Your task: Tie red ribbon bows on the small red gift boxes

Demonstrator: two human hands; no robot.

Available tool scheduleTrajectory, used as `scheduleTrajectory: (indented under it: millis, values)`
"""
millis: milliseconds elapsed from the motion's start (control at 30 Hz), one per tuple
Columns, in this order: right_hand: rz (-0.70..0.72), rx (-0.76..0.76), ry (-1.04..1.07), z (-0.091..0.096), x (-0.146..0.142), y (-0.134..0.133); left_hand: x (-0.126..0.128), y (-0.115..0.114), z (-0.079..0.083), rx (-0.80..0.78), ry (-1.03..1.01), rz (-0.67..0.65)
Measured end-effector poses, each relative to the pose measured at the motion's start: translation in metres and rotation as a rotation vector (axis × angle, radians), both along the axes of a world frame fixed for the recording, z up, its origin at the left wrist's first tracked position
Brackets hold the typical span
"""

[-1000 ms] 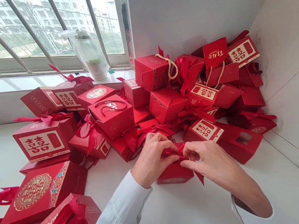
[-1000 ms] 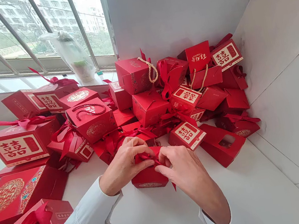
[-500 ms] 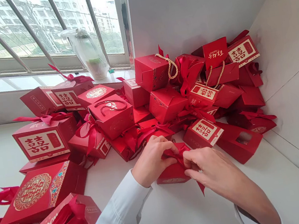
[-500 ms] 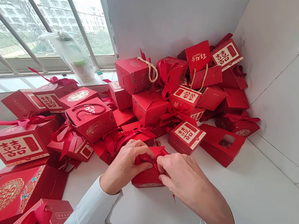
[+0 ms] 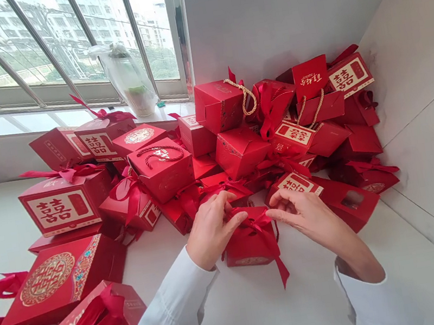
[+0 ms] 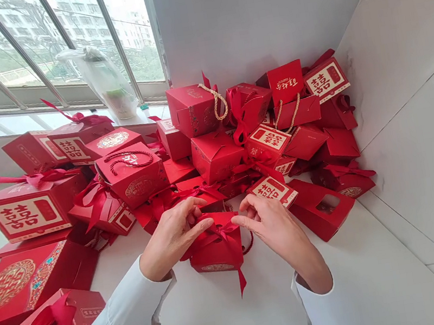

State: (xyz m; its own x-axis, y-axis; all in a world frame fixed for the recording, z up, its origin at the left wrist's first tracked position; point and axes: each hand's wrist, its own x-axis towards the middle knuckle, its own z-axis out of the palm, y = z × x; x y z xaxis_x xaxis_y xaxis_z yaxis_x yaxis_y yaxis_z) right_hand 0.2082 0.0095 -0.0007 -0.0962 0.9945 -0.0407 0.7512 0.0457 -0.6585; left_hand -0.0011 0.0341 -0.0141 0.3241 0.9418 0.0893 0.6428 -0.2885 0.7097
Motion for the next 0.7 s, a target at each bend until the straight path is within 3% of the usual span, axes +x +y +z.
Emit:
scheduleTrajectory:
  millis: [167,700]
  values:
    - [0.048,-0.055,0.023,-0.009,-0.003,0.005,0.002,-0.001,0.001,-0.04,-0.006,0.011]
    - [0.072,-0.067,-0.08,0.0,-0.01,-0.002,0.007,-0.001,-0.004,-0.009,-0.136,-0.005]
